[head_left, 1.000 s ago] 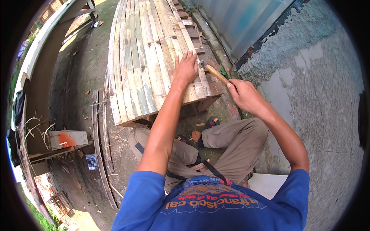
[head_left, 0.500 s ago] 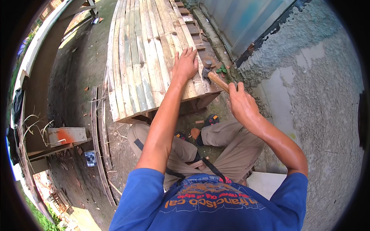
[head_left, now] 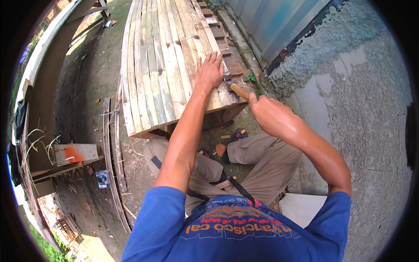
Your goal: The person uses a knife to shave a wooden stick, then places a wooden plank on a pallet. They hammer nails into the plank to secure it, repeating the process with additional planks.
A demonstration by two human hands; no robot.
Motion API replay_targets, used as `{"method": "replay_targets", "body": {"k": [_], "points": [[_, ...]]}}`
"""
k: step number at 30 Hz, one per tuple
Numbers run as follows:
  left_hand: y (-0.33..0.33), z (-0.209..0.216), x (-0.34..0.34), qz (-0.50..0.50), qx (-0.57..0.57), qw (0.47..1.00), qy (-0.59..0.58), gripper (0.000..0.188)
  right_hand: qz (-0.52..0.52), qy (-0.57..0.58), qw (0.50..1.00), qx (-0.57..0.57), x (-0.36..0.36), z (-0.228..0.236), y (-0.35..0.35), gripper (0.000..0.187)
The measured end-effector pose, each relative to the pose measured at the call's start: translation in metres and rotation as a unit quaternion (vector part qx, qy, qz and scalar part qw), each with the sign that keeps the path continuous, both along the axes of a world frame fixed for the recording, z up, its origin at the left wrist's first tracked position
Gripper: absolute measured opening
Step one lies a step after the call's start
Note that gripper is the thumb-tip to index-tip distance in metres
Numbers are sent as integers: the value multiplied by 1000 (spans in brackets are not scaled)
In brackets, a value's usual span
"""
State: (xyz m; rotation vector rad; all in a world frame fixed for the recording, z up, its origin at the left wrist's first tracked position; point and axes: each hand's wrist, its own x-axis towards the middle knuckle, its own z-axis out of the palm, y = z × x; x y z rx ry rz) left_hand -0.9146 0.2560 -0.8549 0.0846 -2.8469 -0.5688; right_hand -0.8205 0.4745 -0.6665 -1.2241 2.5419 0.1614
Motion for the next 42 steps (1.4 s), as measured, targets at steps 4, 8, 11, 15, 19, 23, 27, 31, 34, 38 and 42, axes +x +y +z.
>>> {"method": "replay_targets", "body": {"k": [4, 8, 11, 15, 19, 23, 27, 31, 34, 38, 42], "points": [[0, 0, -1, -4, -5, 1000, 6, 55, 8, -21, 999, 50, 8, 3, -12, 55], [-1, -1, -2, -5, -3, 1000, 12, 55, -38, -2, 999, 24, 24, -6, -7, 44], [-1, -1, -2, -4, 3, 1000, 15, 55, -76, -3, 997, -3, 39, -18, 7, 65], [-1, -4, -3, -1, -12, 1000, 8, 55, -100, 0, 993, -64, 53, -36, 26, 69], [-1, -7, -4, -3, -18, 999, 27, 53, -127, -1, 983, -134, 59, -52, 36, 70], [-1, -6, -3, -3, -16, 1000, 19, 54, -150, 0, 979, -139, 65, -63, 41, 71], [-2, -3, -2, -4, -16, 1000, 2, 55, -172, -21, 975, -139, 75, -72, 41, 73], [-1, -2, -1, -5, -16, 1000, 7, 54, -180, -11, 973, -140, 87, -82, 39, 77], [-2, -2, -3, -7, -10, 1000, 10, 54, -182, 8, 970, -161, 93, -94, 41, 79], [-3, -3, -3, -8, -19, 1000, 19, 54, -190, 6, 965, -182, 96, -119, 48, 81], [-2, -3, -2, -8, -15, 1000, 20, 53, -220, -38, 948, -228, 95, -144, 53, 75]]}}
